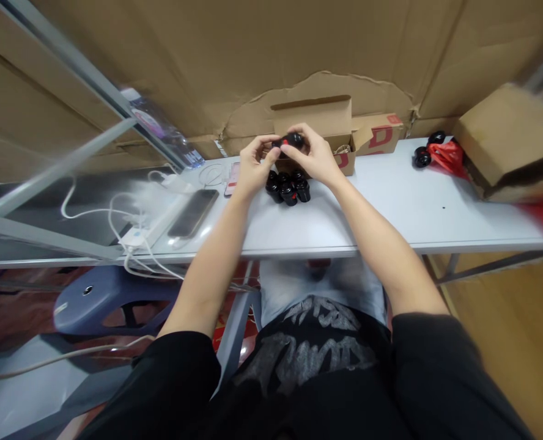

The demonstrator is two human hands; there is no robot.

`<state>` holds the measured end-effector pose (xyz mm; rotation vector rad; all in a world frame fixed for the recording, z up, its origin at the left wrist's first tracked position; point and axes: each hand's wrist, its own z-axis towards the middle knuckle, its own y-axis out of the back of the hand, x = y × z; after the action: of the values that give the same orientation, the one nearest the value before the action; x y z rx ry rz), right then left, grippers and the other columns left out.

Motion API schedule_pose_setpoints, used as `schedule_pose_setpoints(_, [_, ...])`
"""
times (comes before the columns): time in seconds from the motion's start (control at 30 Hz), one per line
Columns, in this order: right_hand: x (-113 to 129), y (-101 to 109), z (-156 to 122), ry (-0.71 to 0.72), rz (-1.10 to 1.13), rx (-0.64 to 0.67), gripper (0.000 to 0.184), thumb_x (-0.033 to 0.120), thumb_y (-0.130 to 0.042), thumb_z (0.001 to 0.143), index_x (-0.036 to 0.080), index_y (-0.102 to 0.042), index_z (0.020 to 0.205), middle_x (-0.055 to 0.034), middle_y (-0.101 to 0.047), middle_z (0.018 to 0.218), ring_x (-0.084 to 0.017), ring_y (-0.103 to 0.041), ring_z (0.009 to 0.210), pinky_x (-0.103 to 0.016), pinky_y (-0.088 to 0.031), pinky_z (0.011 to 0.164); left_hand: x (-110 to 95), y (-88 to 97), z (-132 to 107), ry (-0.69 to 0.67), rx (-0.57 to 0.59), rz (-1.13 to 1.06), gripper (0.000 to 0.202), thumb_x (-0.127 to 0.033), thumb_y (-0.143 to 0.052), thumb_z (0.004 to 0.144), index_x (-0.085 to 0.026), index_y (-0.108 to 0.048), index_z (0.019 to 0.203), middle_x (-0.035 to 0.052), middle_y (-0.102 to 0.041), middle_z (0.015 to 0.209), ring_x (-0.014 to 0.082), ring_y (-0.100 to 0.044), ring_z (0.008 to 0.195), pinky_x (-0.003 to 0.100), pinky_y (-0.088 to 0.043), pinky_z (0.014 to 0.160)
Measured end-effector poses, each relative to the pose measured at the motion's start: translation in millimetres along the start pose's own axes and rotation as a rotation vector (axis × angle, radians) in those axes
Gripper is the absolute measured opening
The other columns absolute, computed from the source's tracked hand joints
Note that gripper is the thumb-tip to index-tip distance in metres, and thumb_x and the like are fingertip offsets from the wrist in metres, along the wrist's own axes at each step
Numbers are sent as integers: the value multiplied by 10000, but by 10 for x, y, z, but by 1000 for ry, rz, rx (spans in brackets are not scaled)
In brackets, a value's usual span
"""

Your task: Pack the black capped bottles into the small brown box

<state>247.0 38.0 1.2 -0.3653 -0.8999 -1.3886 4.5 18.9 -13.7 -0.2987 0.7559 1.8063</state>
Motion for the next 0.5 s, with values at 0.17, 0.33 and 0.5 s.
schedule_pose_setpoints(0.17, [124, 16, -27, -52, -21, 29, 809, 977, -833, 978, 292, -709, 1390, -117, -833, 1309, -354, -825, 1189, -576, -743, 1117, -60, 16, 1, 60, 28, 30, 733, -968, -639, 1127, -343, -814, 1470, 92, -895, 1242, 262, -861, 1084, 448, -705, 1000])
schedule_pose_setpoints(0.33, [311, 4, -48, -114, -72, -2, 799, 995, -806, 1005, 288, -737, 1371, -130, -852, 1323, -369, -825, 1255, -582, -730, 1169, -117, 39, 11, 57, 41, 46, 742, -979, -622, 1124, -346, -809, 1463, 101, -891, 1237, 295, -874, 1157, 485, -710, 1049])
schedule_pose_setpoints(0.5, [346, -47, -30, -140, -76, -29, 795, 1021, -770, 1019, 305, -760, 1362, -105, -839, 1235, -363, -815, 1209, -578, -733, 1130, -94, 9, -10, 72, 34, 59, 793, -990, -673, 1090, -352, -761, 1553, 116, -874, 1279, 324, -869, 1249, 514, -711, 1121])
